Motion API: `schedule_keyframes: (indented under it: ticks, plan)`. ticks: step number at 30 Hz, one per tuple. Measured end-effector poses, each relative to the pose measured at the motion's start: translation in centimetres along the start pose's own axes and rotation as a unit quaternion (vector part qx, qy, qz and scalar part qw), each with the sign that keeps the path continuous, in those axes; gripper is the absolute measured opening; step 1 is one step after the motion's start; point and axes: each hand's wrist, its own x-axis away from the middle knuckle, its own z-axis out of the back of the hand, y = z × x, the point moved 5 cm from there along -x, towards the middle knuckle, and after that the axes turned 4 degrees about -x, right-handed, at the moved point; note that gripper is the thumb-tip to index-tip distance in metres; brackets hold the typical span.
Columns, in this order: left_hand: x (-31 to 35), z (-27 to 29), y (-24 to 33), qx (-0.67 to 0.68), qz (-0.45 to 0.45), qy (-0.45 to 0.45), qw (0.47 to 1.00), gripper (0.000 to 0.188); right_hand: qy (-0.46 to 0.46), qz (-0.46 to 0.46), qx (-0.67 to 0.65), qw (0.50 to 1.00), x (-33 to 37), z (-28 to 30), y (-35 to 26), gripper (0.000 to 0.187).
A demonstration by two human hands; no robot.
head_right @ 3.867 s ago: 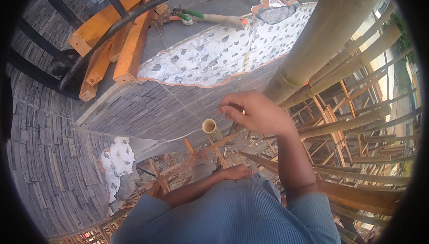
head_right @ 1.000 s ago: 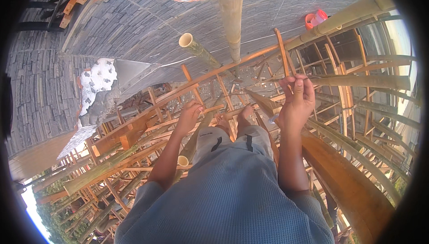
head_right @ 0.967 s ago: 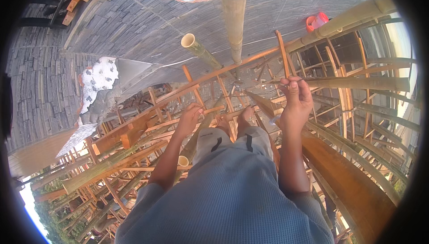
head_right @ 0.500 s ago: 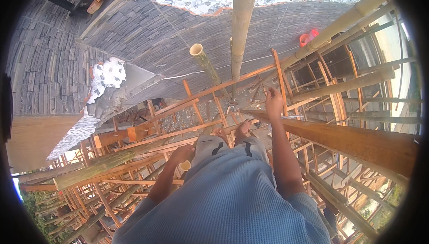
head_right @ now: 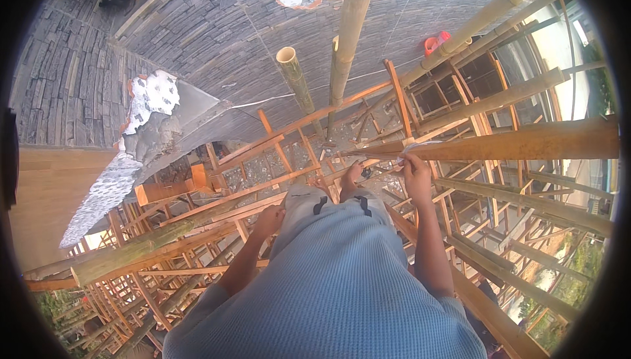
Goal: The person is assembling a bamboo structure by positioning bamboo poles, securing them with wire, and using pliers to twist and tighten the connections. The person also uses a hammer to adjust the bamboo pieces.
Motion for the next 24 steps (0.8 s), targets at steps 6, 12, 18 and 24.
schedule_keyframes:
  ticks: [6, 12, 18, 24]
  plan:
    - [-0.6, 0.9, -0.9, 0.049, -0.011, -0.051, 0.997, 0.026, -0.104, -0.148, 0.195, 0.964, 9.6, 3.8, 8.2, 0.024]
    - [3.8, 2.5, -2.7, -0.206, -0.030, -0.406, 0.890, 0.030, -0.524, -0.387, 0.135, 0.747, 26.6, 4.4, 9.3, 0.035]
    - [13.4, 1.2, -3.5, 0.047, 0.196, -0.502, 0.841, 0.060, -0.468, -0.391, 0.050, 0.791, 29.8, 3.5, 7.0, 0.038]
    - [14.0, -0.7, -9.8, 0.072, 0.455, -0.349, 0.816, 0.067, -0.461, -0.374, 0.039, 0.804, 27.2, 3.4, 6.4, 0.043]
